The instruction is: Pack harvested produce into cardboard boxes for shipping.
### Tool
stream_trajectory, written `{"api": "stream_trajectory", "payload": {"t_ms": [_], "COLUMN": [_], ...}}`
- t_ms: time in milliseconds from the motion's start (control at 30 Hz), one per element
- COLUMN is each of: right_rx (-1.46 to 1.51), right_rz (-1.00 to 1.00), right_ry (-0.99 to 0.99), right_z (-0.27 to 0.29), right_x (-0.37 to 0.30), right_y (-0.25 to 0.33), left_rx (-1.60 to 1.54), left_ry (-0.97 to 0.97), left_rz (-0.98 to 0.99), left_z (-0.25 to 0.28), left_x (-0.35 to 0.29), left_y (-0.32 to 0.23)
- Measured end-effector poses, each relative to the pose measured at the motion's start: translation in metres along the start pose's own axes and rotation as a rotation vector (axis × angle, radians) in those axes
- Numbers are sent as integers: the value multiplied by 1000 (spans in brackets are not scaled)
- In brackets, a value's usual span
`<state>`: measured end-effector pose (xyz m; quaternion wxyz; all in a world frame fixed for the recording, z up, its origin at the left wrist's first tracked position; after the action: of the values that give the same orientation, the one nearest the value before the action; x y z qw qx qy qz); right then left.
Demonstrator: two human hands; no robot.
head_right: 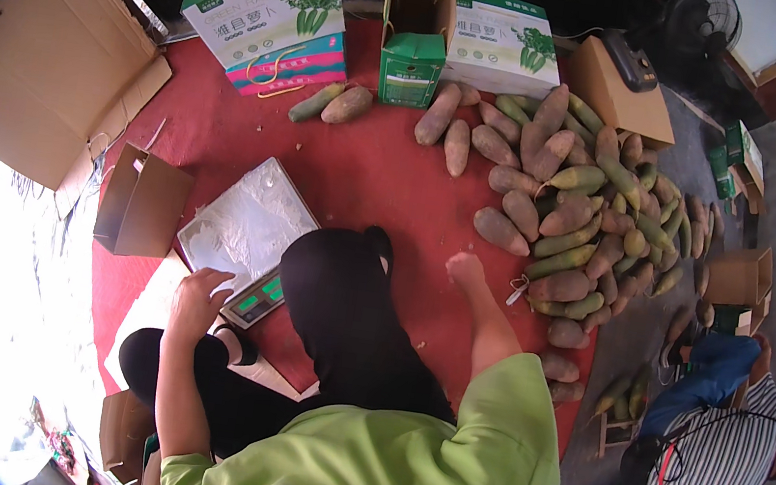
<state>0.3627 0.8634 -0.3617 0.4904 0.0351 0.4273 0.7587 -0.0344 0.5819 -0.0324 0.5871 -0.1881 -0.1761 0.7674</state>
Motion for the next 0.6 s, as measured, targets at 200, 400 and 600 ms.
{"api": "stream_trajectory", "payload": {"t_ms": [200,400,600], "right_rx": [294,320,767], "right_rz": [-315,-172,-379], "right_ry": [16,-67,47], "right_z": [36,81,63], "right_x": [94,187,244], "right_y": [141,238,277], "left_rx": [38,58,28], "left_ry": [74,179,211], "left_rz": [113,169,138], "left_z": [2,-5,-4], "left_x": [-14,-8,-1], "left_y": [13,18,18]}}
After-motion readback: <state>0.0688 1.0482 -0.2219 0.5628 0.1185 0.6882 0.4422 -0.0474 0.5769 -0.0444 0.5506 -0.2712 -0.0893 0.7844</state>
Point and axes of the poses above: each hand's wrist, its own x-axis towards the middle knuckle, its own z-axis out of the back of the hand, y = z × x, the point moved 10 cm from there along x, towards the middle knuckle, and after that the axes turned 13 degrees about -z, right-handed, at the moved point
